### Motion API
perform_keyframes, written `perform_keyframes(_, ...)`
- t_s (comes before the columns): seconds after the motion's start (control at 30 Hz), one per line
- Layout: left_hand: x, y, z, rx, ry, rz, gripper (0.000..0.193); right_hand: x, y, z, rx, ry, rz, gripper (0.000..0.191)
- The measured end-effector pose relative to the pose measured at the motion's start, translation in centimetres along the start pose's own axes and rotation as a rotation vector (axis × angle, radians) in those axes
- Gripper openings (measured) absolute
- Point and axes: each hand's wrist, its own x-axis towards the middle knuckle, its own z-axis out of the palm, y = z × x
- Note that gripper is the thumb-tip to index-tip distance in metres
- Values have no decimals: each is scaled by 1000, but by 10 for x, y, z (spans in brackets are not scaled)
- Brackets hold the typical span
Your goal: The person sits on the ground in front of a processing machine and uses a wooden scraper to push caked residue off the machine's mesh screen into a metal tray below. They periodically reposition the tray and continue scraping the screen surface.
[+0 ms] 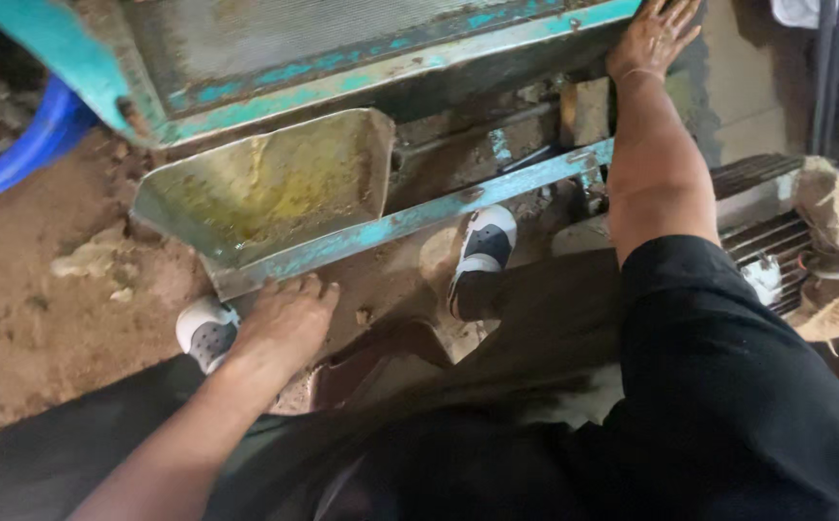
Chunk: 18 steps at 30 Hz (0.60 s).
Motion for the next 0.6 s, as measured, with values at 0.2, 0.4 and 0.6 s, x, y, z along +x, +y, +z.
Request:
perform_keyframes(0.2,-30,-1,11,-9,187,33,42,-64,-81,-29,-209,619,-115,94)
perform_keyframes(0.4,-54,2,26,19,191,14,36,-153,-183,-88,104,-51,-62,108)
perform_keyframes(0.6,-71,0,41,-26,172,6,32,-206,-286,-139,-75,-133,-438,101)
